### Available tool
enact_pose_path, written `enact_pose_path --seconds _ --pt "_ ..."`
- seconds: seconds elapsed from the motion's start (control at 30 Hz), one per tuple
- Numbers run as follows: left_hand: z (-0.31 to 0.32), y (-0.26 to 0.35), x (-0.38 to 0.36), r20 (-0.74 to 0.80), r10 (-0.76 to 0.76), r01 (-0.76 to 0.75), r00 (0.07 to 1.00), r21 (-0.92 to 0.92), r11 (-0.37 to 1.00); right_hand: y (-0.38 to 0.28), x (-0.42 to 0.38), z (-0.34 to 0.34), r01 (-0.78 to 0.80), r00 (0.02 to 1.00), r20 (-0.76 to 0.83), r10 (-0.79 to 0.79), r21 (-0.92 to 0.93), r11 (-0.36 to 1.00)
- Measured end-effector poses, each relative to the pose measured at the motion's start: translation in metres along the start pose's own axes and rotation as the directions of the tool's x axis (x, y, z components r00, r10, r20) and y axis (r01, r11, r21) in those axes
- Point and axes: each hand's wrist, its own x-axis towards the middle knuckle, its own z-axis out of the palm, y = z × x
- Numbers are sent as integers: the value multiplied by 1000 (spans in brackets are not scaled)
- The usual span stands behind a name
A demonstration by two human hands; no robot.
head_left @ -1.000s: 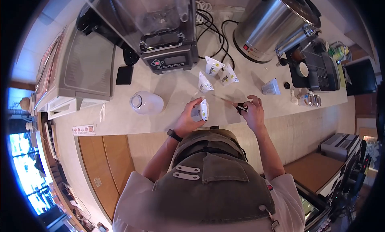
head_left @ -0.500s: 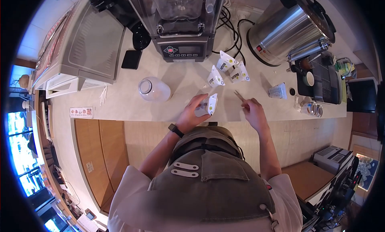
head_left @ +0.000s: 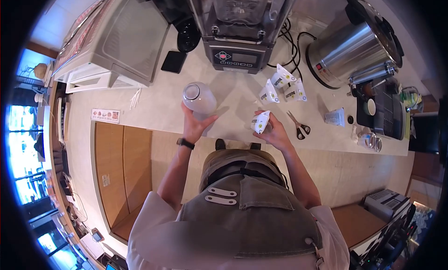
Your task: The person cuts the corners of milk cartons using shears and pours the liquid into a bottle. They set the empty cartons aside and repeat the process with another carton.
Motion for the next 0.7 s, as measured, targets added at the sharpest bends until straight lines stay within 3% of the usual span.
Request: enact_pose_path --seconds 0.1,0.37,0.5,0.7 --pt "-4 10 22 128 -133 129 983 35 991 5 0 2 0 1000 -3 0 10 1000" --pt "13 26 -3 226 82 -105 971 93 990 -21 -25 -1 69 986 -160 -48 125 990" --pt "27 38 -12 292 233 -283 928 143 949 -37 -33 -10 114 972 -215 -94 82 990" --pt "42 55 -17 339 221 -304 914 214 928 -78 -40 -22 152 949 -276 -151 -17 988"
